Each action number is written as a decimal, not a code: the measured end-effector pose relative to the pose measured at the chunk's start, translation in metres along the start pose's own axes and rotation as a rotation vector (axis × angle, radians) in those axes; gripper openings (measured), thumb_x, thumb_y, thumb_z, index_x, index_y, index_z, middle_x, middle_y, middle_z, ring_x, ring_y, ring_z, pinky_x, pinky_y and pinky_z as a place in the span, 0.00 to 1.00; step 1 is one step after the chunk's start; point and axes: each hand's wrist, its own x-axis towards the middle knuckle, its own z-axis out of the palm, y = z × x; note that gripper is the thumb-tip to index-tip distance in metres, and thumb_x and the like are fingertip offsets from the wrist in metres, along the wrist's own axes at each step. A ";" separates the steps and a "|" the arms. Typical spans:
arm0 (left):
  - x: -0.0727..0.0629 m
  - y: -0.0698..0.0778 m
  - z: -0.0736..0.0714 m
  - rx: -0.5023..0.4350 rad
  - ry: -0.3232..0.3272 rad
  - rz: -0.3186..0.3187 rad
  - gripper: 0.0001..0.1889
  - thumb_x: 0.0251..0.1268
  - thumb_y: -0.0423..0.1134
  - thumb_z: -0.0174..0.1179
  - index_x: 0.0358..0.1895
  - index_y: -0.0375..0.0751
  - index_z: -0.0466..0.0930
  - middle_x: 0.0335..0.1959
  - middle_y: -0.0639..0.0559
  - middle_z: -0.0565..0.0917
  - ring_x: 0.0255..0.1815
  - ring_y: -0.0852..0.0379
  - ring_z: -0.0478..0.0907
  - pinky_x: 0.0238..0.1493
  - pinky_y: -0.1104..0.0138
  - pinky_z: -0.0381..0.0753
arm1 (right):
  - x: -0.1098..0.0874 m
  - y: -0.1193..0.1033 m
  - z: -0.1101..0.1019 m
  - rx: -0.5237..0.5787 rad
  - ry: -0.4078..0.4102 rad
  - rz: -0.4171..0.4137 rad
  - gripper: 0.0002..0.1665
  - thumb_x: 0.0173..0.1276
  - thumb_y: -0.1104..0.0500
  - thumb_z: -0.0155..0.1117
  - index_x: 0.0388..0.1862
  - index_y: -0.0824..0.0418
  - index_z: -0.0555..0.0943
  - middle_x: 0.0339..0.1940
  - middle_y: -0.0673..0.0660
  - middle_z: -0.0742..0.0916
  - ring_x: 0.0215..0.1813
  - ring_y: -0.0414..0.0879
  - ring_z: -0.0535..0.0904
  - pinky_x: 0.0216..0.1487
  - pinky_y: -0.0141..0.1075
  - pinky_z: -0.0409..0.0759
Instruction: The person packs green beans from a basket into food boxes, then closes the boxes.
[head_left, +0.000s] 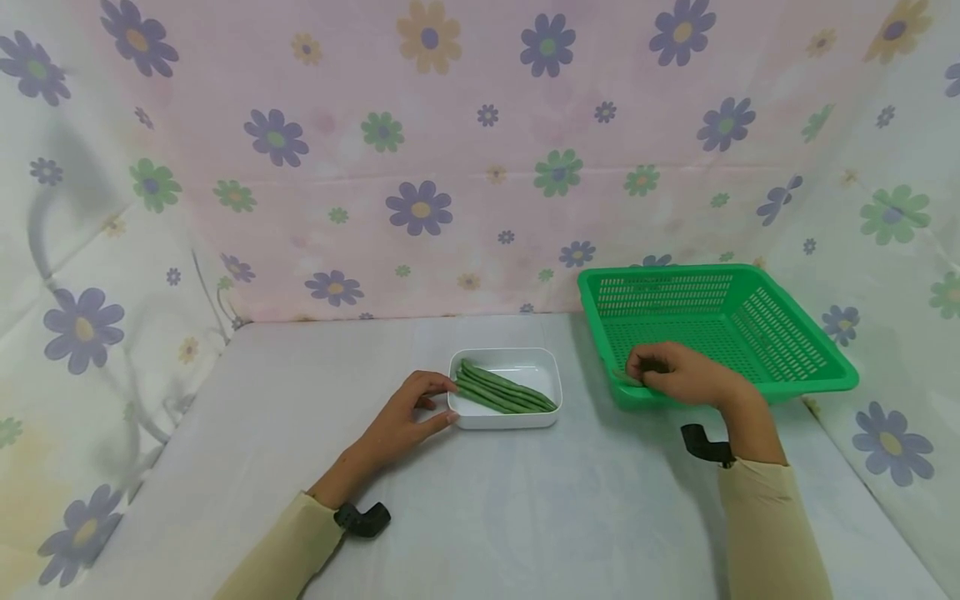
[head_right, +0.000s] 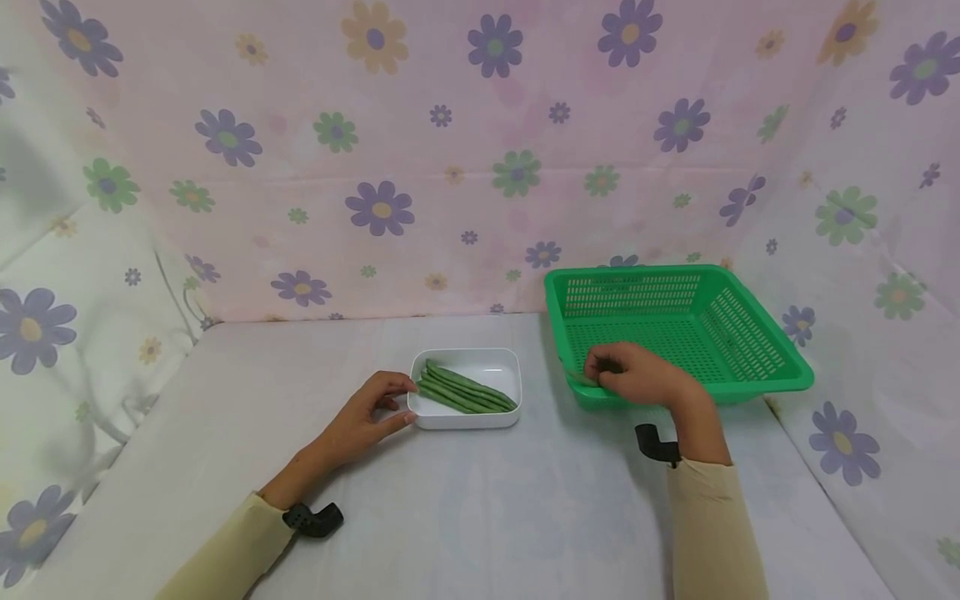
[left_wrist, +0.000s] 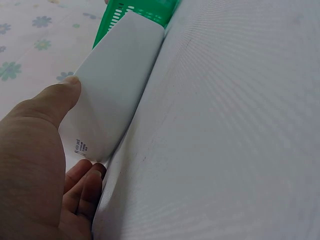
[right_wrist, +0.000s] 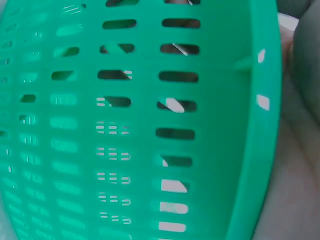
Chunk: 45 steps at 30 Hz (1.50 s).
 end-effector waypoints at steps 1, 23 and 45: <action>0.000 0.000 0.000 0.001 -0.001 -0.001 0.20 0.73 0.40 0.71 0.63 0.51 0.79 0.66 0.52 0.76 0.69 0.50 0.78 0.60 0.51 0.83 | -0.001 0.001 -0.001 0.000 0.002 0.000 0.13 0.79 0.71 0.52 0.41 0.57 0.81 0.37 0.51 0.81 0.41 0.45 0.75 0.42 0.38 0.75; 0.000 -0.001 -0.001 0.013 -0.004 -0.012 0.20 0.73 0.41 0.71 0.63 0.50 0.80 0.66 0.53 0.76 0.69 0.51 0.78 0.60 0.52 0.83 | -0.003 0.009 -0.004 0.140 -0.048 -0.135 0.08 0.79 0.72 0.54 0.39 0.63 0.75 0.32 0.53 0.75 0.33 0.47 0.71 0.34 0.40 0.73; 0.001 -0.001 0.000 0.012 -0.004 -0.006 0.20 0.73 0.41 0.71 0.63 0.53 0.79 0.66 0.54 0.76 0.69 0.51 0.78 0.60 0.53 0.83 | -0.003 0.005 -0.002 0.044 0.188 -0.151 0.08 0.80 0.67 0.63 0.53 0.66 0.83 0.49 0.62 0.88 0.51 0.42 0.84 0.50 0.35 0.83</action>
